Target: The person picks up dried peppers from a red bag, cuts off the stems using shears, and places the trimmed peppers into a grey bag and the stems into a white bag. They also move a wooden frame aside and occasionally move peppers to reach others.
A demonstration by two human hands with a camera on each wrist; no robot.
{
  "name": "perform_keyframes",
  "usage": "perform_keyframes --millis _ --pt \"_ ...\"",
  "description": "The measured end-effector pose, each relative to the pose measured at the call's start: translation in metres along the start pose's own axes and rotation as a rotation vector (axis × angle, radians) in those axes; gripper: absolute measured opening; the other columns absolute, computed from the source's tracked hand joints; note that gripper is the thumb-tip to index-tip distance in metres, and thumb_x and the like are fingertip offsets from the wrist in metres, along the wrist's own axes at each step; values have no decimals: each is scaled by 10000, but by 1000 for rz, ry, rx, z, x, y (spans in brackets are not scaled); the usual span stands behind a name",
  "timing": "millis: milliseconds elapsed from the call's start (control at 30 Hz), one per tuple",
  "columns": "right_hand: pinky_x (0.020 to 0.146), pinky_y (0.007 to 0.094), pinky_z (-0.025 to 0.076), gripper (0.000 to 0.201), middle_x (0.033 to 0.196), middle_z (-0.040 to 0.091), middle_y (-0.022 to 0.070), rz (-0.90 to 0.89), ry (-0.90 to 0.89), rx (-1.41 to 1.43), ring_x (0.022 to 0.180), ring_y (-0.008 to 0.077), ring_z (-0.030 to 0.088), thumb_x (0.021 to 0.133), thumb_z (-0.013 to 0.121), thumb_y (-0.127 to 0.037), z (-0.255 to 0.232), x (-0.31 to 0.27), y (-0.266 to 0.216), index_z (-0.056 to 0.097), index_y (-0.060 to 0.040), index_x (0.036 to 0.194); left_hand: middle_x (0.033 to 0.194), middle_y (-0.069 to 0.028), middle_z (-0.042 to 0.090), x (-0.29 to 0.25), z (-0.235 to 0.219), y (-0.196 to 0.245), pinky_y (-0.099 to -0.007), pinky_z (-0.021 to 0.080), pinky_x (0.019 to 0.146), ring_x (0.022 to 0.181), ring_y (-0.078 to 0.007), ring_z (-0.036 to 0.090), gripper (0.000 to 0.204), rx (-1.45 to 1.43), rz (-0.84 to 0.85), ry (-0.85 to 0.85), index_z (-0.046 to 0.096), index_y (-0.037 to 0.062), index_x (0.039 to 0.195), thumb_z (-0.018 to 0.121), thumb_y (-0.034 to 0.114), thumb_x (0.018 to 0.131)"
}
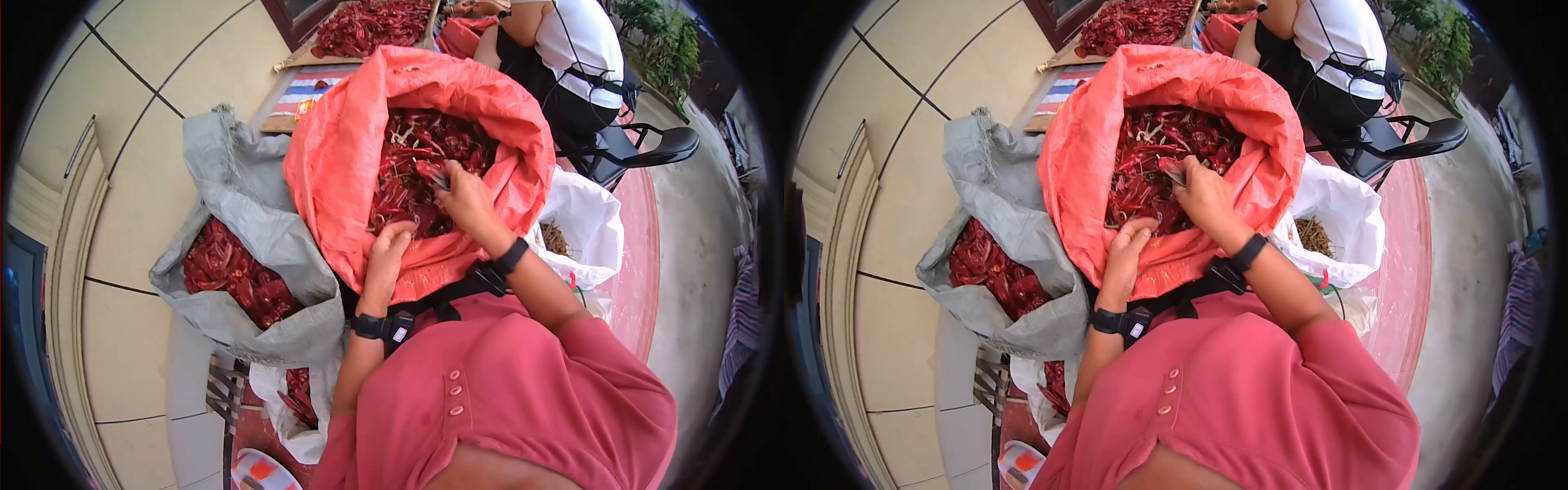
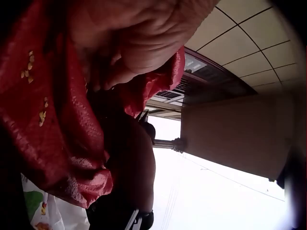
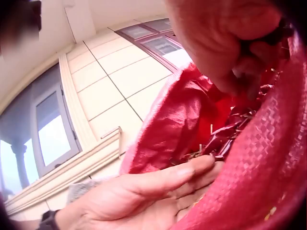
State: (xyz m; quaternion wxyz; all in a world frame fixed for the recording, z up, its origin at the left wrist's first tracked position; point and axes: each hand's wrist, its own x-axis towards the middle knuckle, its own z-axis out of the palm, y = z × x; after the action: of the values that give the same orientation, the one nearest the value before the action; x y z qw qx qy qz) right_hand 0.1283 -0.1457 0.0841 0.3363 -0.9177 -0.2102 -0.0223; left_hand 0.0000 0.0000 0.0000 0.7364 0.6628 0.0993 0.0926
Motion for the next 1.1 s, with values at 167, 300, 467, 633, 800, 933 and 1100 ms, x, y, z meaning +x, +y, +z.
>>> perform_keyframes --millis 167,300,467,633,800,933,1100 --pt "604 358 468 194 720 601 123 -56 139 473 640 229 602 859 670 -183 -6 -34 15 555 -33 905 1245 -147 584 -1 27 49 -338 407 1020 1145 -230 560 381 -145 43 60 461 -4 1311 490 219 1003" --pt "581 301 441 144 678 525 69 -200 85 579 602 167 513 850 687 -100 -15 -55 4 573 -34 910 1309 -184 531 12 39 59 -390 433 1008 1167 -261 555 455 -578 116 -27 439 8 1321 511 317 996" --pt "630 267 437 171 784 546 21 -441 -129 531 720 71 497 841 711 -110 -13 -61 4 597 -29 939 1292 -172 534 9 31 74 -354 457 993 1163 -239 550 494 -624 132 -21 395 13 1351 625 143 933" --pt "714 245 470 183 897 595 -13 -102 -154 992 778 73 525 839 704 -67 -25 -54 -16 618 -14 991 1313 -184 521 -9 41 84 -335 442 1005 1219 -230 509 650 -163 307 115 269 10 1423 633 -12 885" --pt "741 227 467 256 951 597 2 -170 -161 1079 823 68 534 826 704 -12 -18 -54 -24 633 -19 1071 1336 -224 500 -11 47 87 -318 463 974 1240 -255 495 708 104 345 198 281 32 1430 675 -28 845" --pt "723 225 478 254 987 595 12 -160 -196 1098 840 77 552 839 695 -26 -20 -56 -21 634 -20 1085 1295 -236 534 -17 50 93 -322 464 971 1235 -252 505 712 124 322 238 315 40 1419 700 -15 823" --pt "737 223 487 236 946 593 14 -113 -222 1085 873 79 566 867 680 -68 -27 -52 -21 636 -23 1094 1133 -148 636 -17 51 91 -376 451 942 1097 -274 580 750 581 530 319 358 53 1399 746 34 757"
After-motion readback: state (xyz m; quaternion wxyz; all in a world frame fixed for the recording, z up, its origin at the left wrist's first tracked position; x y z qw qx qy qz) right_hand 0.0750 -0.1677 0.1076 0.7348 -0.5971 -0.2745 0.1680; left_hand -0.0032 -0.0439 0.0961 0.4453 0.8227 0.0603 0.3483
